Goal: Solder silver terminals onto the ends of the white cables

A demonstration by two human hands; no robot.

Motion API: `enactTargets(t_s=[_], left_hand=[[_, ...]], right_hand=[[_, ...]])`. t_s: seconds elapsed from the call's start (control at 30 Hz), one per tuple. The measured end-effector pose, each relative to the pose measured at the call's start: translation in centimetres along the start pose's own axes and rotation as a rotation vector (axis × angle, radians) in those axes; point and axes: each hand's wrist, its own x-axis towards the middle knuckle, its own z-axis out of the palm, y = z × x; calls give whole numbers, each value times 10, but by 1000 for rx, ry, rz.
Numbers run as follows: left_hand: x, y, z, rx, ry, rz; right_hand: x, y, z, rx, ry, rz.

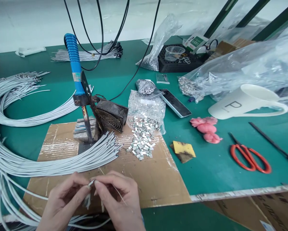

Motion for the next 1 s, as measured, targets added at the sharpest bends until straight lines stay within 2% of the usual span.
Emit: enactTargets(t_s=[0.17, 0.27, 0.37, 0.5, 0.6, 0.7, 0.8, 0.9, 1.0], left_hand=[[0, 2, -1, 11, -25, -35], [0, -2, -3, 33, -34, -5], [1, -10, -7, 102, -68, 85], [5, -18, -14, 275, -147, 284], [8, -18, -15, 358, -135, 387], [8, -18, -15, 397, -120, 453], [8, -17, -13, 435, -118, 488], [6, -15, -13, 493, -142, 493], [4, -11, -13, 499, -175, 422]], right_hand=[[0, -1, 0, -36, 12, -44], [0, -1, 1, -33, 22, -54], [0, 1, 0, -32, 27, -59], [2, 4, -4, -76, -13, -108], [2, 8, -6, -97, -27, -126], [0, 11, -4, -70, 19, -78], [0, 15, -5, 38, 19, 30], [2, 15, -10, 143, -44, 189], [6, 11, -16, 13, -128, 218]])
